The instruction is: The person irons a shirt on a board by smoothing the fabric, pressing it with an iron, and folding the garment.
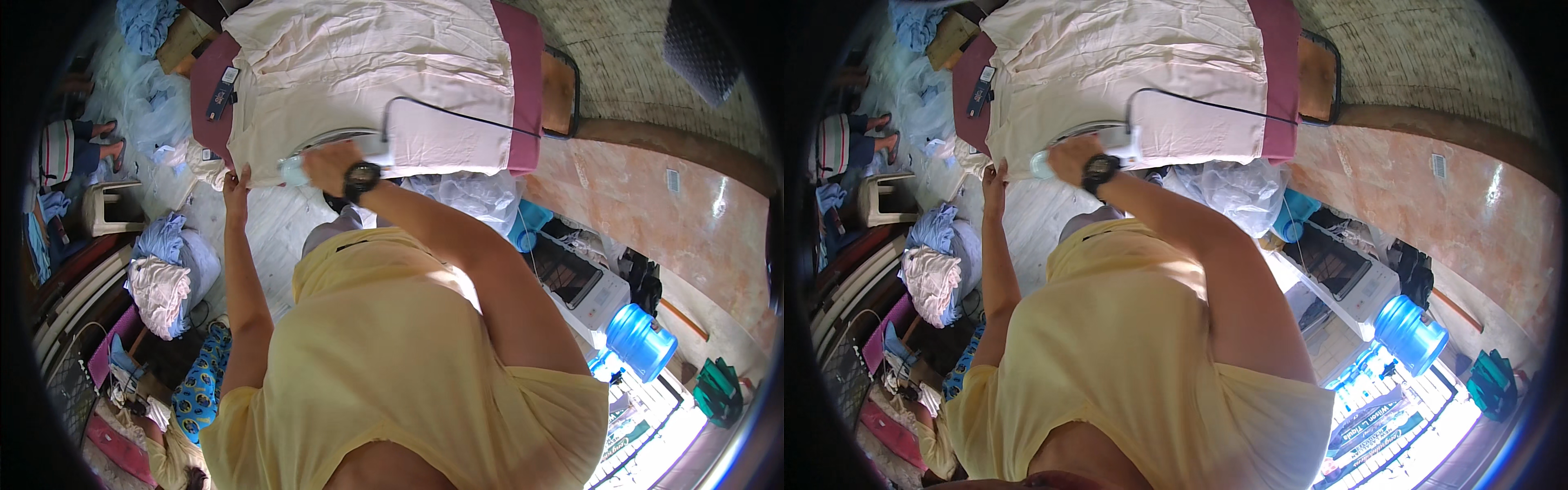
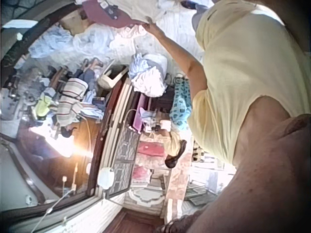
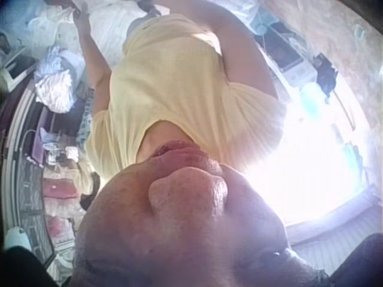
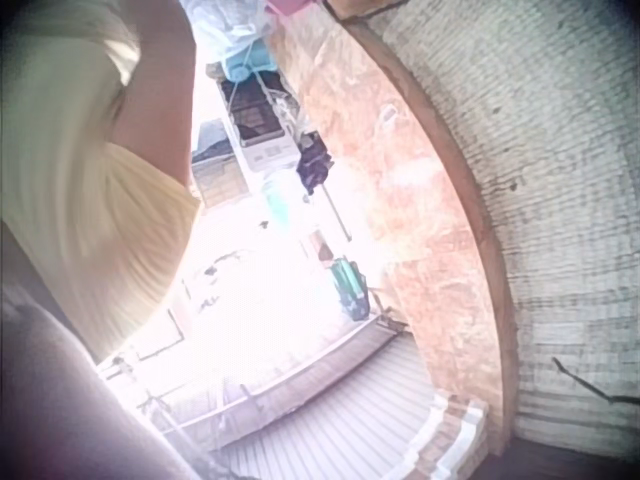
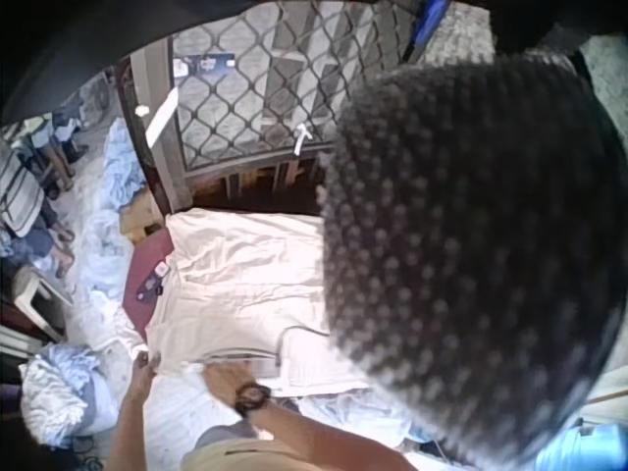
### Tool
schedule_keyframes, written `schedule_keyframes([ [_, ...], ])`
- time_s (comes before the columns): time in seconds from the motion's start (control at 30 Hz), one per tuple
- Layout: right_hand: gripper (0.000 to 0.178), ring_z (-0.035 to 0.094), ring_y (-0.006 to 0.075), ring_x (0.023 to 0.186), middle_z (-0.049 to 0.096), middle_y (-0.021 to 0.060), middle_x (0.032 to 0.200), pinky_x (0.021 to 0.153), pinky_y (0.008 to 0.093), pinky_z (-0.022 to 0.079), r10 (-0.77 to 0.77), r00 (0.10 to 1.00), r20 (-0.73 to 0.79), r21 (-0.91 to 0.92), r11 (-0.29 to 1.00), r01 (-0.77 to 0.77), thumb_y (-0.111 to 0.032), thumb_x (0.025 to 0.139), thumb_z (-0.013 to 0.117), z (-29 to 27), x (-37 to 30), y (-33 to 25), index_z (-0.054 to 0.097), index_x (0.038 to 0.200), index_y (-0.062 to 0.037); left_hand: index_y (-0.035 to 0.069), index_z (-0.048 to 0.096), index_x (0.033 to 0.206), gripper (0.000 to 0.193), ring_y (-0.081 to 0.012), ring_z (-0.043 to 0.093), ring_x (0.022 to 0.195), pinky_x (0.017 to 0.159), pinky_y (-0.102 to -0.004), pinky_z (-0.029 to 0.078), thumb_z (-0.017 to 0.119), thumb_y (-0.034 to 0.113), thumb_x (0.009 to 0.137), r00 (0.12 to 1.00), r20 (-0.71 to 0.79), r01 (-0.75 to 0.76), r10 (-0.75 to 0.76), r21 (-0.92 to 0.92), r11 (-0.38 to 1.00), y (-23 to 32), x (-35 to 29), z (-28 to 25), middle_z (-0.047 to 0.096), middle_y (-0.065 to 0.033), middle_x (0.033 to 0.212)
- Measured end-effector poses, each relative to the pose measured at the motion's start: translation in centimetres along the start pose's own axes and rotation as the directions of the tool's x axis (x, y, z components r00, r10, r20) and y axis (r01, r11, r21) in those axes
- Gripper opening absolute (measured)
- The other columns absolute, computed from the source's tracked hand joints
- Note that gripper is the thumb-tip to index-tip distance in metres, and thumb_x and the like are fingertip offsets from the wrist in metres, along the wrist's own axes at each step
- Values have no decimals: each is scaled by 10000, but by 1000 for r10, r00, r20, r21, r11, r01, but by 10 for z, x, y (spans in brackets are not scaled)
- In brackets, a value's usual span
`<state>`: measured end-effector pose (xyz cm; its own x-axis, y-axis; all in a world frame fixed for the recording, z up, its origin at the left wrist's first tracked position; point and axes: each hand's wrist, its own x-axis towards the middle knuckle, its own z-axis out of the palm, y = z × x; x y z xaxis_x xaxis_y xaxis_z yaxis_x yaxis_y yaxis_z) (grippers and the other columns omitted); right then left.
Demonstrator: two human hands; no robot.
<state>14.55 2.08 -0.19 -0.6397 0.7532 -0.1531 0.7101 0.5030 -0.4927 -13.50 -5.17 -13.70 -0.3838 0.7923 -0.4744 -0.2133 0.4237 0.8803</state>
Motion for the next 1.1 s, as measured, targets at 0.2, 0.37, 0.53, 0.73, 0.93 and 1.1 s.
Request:
schedule_keyframes([
  [0.2,107,632,313,786,617,91,860,689,480,489,-35,995,-98,-413,911,-9,-132,765,575,-42,-154,188,617,859,-105,47,546,963,245,-66,488,760,676,-254,420,655,267,958,939,-121,-297,322,187,936,-1,-14,26,564,1,862],
  [0.37,318,668,381,752,685,163,794,665,532,521,401,874,-276,-260,844,-470,-323,925,429,-100,-233,263,664,946,-110,16,510,895,234,-70,431,669,587,-227,401,629,201,972,865,-176,-376,469,392,840,-7,-11,30,511,-4,763],
  [0.53,303,655,364,661,669,133,703,617,523,524,199,970,-143,-301,924,-234,-325,904,426,-80,-197,236,642,815,-133,22,501,865,259,-85,418,595,538,-258,393,634,221,966,801,-231,-376,553,523,765,3,-12,36,498,-32,649],
  [0.73,282,646,360,576,647,131,628,544,496,533,149,969,-198,-263,944,-199,-305,902,440,-67,-145,187,630,786,-131,25,514,876,239,-107,444,539,504,-284,391,637,213,957,801,-257,-344,540,540,768,-2,-8,35,509,-64,615],
  [0.93,462,671,370,664,674,173,702,610,475,542,165,966,-197,-53,983,-179,-526,894,558,-56,-64,102,646,872,-73,19,545,901,217,-68,473,605,529,-246,406,650,201,954,836,-284,-370,470,342,864,-2,-7,34,533,9,695],
  [1.1,668,689,367,757,692,205,789,663,461,542,72,997,-2,62,996,-71,-635,806,639,-51,13,30,651,997,5,11,609,974,231,-81,531,702,619,-252,446,706,211,911,829,-244,-446,503,254,858,-5,12,23,620,-20,777],
])
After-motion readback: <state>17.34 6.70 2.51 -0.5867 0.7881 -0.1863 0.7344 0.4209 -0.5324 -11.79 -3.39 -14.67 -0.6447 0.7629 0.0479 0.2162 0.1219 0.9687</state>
